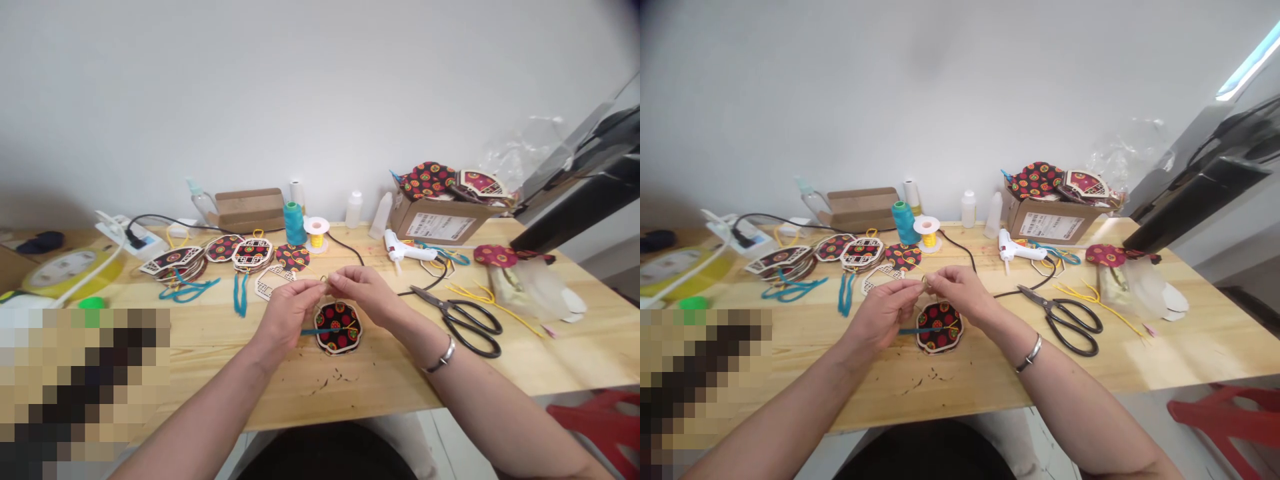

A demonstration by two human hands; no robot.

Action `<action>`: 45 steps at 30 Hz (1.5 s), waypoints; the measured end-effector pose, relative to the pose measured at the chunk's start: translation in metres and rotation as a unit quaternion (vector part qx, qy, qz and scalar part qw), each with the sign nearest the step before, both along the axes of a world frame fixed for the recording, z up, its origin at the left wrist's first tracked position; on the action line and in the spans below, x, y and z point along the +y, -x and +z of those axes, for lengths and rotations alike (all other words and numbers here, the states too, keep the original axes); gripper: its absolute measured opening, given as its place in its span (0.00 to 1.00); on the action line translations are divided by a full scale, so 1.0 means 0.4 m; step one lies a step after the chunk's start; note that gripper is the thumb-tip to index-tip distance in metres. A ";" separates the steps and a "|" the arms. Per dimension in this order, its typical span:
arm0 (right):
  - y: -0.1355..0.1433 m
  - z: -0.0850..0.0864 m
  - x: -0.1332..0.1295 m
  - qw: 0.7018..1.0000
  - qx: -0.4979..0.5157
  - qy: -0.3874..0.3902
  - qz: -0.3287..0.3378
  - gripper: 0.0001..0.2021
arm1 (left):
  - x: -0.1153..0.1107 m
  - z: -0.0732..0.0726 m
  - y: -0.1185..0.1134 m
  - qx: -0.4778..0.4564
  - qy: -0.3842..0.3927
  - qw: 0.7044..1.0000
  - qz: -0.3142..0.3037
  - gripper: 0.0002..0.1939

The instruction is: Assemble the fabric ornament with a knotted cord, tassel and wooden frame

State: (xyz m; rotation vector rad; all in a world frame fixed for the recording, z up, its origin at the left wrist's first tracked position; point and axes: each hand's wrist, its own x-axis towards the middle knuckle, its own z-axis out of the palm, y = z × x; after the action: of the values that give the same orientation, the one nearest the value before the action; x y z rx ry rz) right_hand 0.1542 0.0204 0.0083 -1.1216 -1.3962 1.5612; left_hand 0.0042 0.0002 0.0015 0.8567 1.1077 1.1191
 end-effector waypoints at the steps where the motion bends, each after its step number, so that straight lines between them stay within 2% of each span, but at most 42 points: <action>1: 0.002 -0.001 -0.001 0.999 0.025 0.028 0.019 0.16 | -0.002 0.001 -0.001 0.000 -0.002 1.000 -0.008 0.12; 3: 0.006 0.000 -0.005 0.997 0.041 0.051 0.032 0.15 | -0.004 0.003 -0.003 -0.003 -0.001 1.000 -0.030 0.11; 7: 0.009 0.006 -0.011 0.998 0.026 0.045 0.027 0.13 | -0.007 0.003 -0.005 -0.004 0.017 0.997 -0.070 0.10; 14: 0.003 0.014 -0.006 1.000 -0.005 0.002 -0.011 0.11 | -0.006 0.002 -0.002 0.001 0.025 0.997 -0.067 0.10; 20: 0.002 0.019 -0.004 0.999 0.002 0.011 -0.033 0.12 | -0.006 0.000 -0.002 0.009 0.011 0.997 -0.079 0.10; 26: -0.002 0.018 -0.004 1.000 -0.008 0.007 -0.014 0.13 | -0.007 -0.002 -0.002 0.023 0.004 0.998 -0.062 0.11; 33: -0.021 0.017 0.005 0.998 0.008 0.020 0.053 0.17 | -0.004 -0.004 0.003 0.023 -0.001 0.998 -0.052 0.13; 45: -0.017 0.021 0.006 0.996 -0.074 -0.018 0.036 0.11 | -0.010 0.002 -0.001 0.033 0.003 0.998 -0.051 0.11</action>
State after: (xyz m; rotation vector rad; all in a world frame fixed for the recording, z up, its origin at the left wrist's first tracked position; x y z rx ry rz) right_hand 0.1609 0.0227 0.0168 -1.1971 -1.5724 1.5238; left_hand 0.0047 -0.0038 0.0025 0.9411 1.1091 1.0087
